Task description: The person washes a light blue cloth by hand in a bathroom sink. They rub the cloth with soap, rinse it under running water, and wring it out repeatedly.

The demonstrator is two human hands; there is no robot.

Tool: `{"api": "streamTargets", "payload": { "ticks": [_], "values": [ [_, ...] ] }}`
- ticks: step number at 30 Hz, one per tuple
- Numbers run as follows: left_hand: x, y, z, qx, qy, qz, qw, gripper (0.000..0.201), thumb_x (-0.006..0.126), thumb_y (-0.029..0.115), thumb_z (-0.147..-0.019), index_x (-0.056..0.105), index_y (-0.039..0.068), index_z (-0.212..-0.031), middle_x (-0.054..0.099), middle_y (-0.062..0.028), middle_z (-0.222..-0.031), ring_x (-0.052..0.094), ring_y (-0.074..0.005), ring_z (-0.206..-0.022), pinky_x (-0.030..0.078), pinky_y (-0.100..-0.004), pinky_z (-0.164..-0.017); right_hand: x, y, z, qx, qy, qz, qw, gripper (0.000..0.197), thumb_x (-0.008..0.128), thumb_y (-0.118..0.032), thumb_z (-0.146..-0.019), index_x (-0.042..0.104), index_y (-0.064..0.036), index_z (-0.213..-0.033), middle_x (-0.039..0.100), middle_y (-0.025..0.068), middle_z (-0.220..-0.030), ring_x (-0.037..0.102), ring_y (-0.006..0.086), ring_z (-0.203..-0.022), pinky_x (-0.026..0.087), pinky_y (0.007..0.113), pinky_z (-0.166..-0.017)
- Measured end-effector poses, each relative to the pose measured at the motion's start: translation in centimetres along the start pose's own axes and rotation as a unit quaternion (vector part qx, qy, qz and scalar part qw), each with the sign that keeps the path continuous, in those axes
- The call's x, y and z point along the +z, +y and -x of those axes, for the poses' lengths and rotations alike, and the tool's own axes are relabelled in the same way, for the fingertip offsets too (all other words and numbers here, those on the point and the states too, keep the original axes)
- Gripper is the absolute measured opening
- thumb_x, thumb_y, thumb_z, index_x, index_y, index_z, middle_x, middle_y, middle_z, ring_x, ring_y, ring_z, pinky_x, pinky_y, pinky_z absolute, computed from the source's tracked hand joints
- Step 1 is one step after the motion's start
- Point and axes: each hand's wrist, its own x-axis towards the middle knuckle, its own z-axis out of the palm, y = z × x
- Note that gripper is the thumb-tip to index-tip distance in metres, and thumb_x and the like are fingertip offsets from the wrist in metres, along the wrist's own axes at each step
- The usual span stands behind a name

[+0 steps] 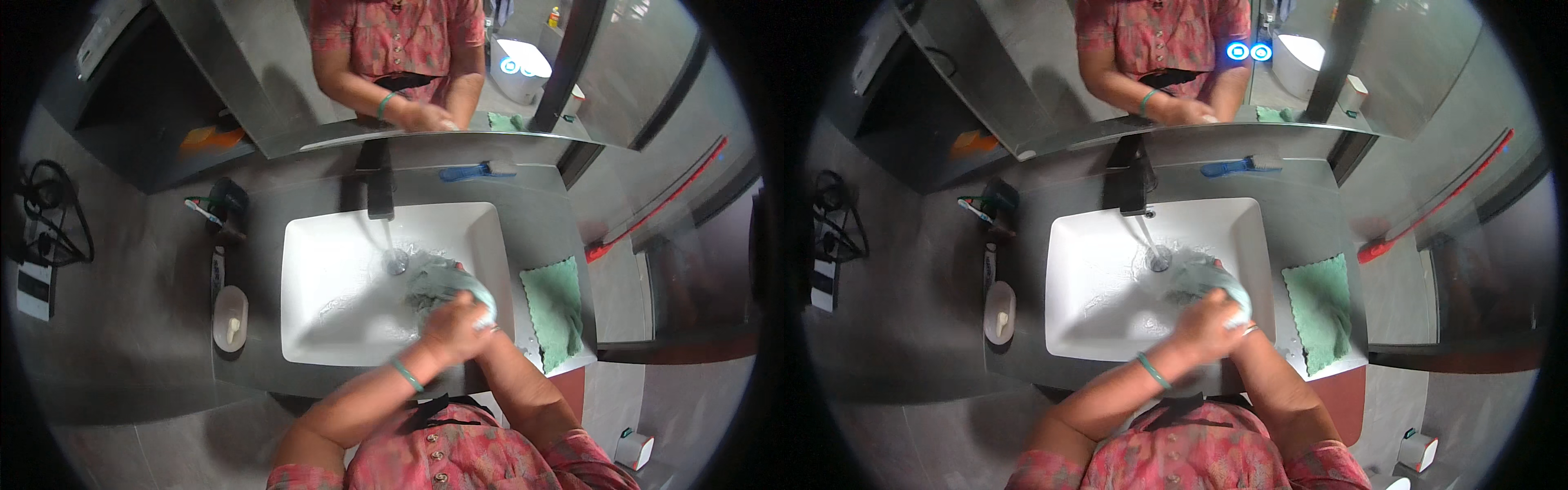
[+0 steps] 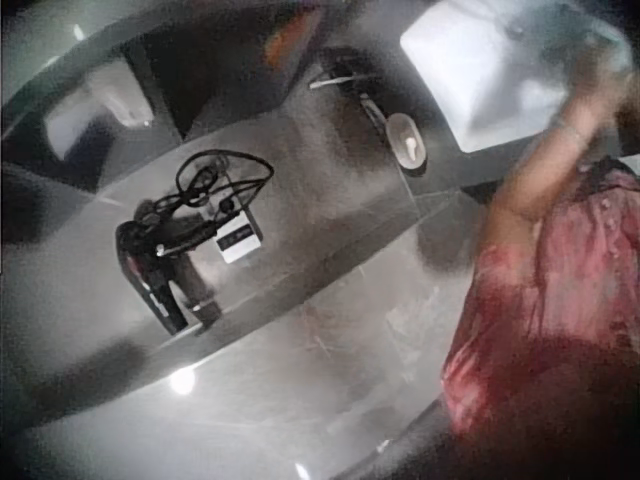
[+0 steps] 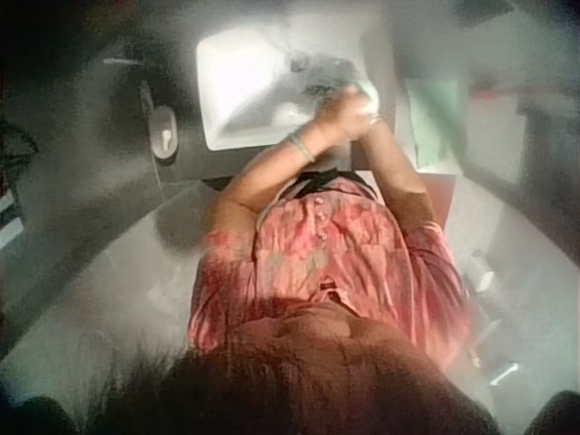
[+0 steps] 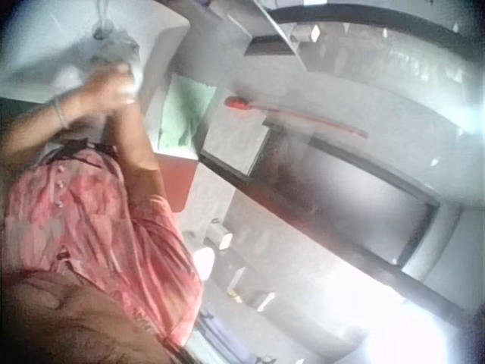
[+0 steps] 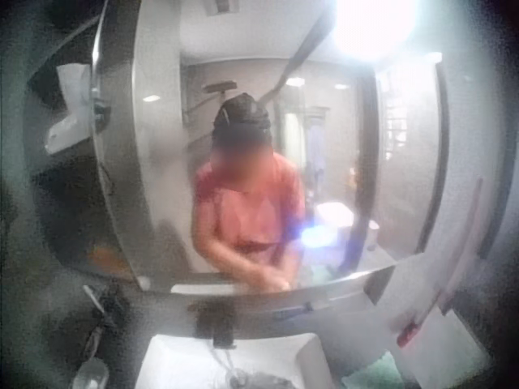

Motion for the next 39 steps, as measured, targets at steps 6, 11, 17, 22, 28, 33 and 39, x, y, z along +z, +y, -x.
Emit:
{"api": "streamTargets", "payload": {
  "ticks": [6,11,17,22,28,33,39],
  "values": [
    [-1.5,-1.8,-3.5,-0.116,-0.037,-0.087,0.989,0.034,0.066,0.042,-0.09,0.067,0.009,-0.099,0.067,-0.0162,-0.103,0.067,-0.0396,-0.092,0.054,-0.0502,-0.08,0.2,0.8,0.4,-0.001,0.217,0.154,0.964,0.057,0.053,-0.05,-0.101,0.057,-0.0061,-0.138,0.068,0.0099,-0.125,0.066,0.0233,-0.112,0.054,0.038,-0.098],
    [-6.1,-14.1,-1.6,-0.387,-0.015,-0.168,0.906,0.056,0.05,0.054,-0.098,0.063,0.007,-0.127,0.062,-0.0197,-0.132,0.058,-0.0412,-0.122,0.046,-0.0508,-0.103,2.5,1.2,-0.7,-0.045,0.376,0.323,0.867,0.061,0.055,-0.048,-0.1,0.053,-0.0052,-0.142,0.063,0.0113,-0.136,0.059,0.0255,-0.125,0.046,0.044,-0.107],
    [-7.4,-19.3,2.2,-0.518,-0.049,-0.156,0.84,0.065,0.048,0.052,-0.098,0.049,0.008,-0.146,0.052,-0.0229,-0.146,0.042,-0.0373,-0.141,0.034,-0.049,-0.116,3.8,0.8,-0.8,-0.026,0.478,0.297,0.826,0.097,0.054,-0.064,-0.095,0.022,-0.0004,-0.16,0.021,0.0217,-0.165,0.03,0.0448,-0.148,0.026,0.064,-0.117],
    [-1.1,-6.8,-1.6,-0.253,-0.126,0.306,0.909,0.02,0.06,0.021,-0.087,0.063,0.002,-0.086,0.063,-0.01,-0.079,0.066,-0.0254,-0.077,0.054,-0.0441,-0.071,0.7,-0.6,-0.6,-0.005,0.359,0.198,0.912,0.073,0.052,-0.062,-0.098,0.043,-0.0102,-0.149,0.051,0.0173,-0.147,0.047,0.0324,-0.139,0.041,0.056,-0.112],
    [-0.2,0.9,-2.5,-0.028,-0.016,-0.006,0.999,0.023,0.069,0.031,-0.086,0.065,0.008,-0.085,0.066,-0.0153,-0.084,0.067,-0.0378,-0.079,0.054,-0.0478,-0.071,-0.2,0.3,1.3,-0.048,0.246,0.174,0.952,0.05,0.052,-0.048,-0.103,0.057,-0.0108,-0.135,0.065,0.0116,-0.13,0.064,0.0261,-0.119,0.053,0.045,-0.103],
    [-5.4,-9.2,-4.8,-0.281,-0.036,-0.105,0.953,0.038,0.057,0.043,-0.092,0.072,0.009,-0.104,0.072,-0.0194,-0.104,0.069,-0.0403,-0.095,0.053,-0.0506,-0.088,2.0,1.5,-0.4,-0.055,0.271,0.27,0.922,0.054,0.054,-0.045,-0.102,0.055,-0.0064,-0.139,0.065,0.0117,-0.131,0.064,0.0253,-0.119,0.052,0.042,-0.103],
    [-8.6,-21.3,2.5,-0.395,0.06,-0.31,0.863,0.052,0.047,0.046,-0.1,0.055,0.01,-0.137,0.063,-0.0222,-0.131,0.06,-0.0424,-0.119,0.047,-0.0522,-0.102,3.0,0.9,-0.7,-0.025,0.495,0.307,0.812,0.086,0.052,-0.061,-0.096,0.032,-0.0037,-0.157,0.034,0.018,-0.16,0.042,0.0405,-0.14,0.028,0.06,-0.115]
  ]
}}
